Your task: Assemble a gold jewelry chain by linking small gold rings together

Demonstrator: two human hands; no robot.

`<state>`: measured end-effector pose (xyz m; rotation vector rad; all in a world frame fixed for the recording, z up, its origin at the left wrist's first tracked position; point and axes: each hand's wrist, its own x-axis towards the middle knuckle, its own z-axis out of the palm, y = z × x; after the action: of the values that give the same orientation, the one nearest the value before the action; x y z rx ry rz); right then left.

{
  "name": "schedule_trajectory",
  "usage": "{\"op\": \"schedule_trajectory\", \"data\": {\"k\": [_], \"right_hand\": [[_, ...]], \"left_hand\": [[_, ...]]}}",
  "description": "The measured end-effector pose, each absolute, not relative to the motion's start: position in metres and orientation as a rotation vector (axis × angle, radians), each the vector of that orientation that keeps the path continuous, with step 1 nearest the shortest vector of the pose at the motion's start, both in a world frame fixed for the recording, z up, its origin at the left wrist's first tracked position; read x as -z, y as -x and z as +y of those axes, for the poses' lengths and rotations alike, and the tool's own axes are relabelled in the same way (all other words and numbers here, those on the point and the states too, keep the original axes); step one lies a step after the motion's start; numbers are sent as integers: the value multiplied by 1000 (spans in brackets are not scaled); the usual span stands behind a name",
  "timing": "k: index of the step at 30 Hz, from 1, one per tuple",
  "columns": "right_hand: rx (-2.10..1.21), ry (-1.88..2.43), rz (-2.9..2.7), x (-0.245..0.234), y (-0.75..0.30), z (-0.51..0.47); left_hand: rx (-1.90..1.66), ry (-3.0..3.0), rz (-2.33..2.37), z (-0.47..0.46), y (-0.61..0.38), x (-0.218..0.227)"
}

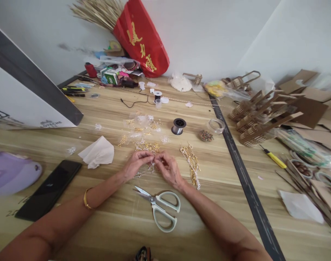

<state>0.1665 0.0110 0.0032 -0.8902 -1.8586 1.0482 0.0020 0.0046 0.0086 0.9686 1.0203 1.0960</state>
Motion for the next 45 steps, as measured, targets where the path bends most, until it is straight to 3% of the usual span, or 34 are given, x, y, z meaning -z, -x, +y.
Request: {"op": "schedule_trajectory", "data": {"k": [13,21,29,39,45], "right_hand": [[-92,719,-2402,13,-188,17],[-148,743,-2480,-3,-183,17],[-122,875,-2521,-10,-181,10],[-507,854,-2354,-17,-176,10],[-527,880,-2369,-18,-176,9]], "left_hand": [[-1081,-1308,1128,5,-2,-4],[-1043,-1443,1134,5,-1,-2],[-991,-1020,979,3,0,-9],[-1028,-1008,976,2,-3,-7],[-1039,-1203,1036,4,-5,-1]]}}
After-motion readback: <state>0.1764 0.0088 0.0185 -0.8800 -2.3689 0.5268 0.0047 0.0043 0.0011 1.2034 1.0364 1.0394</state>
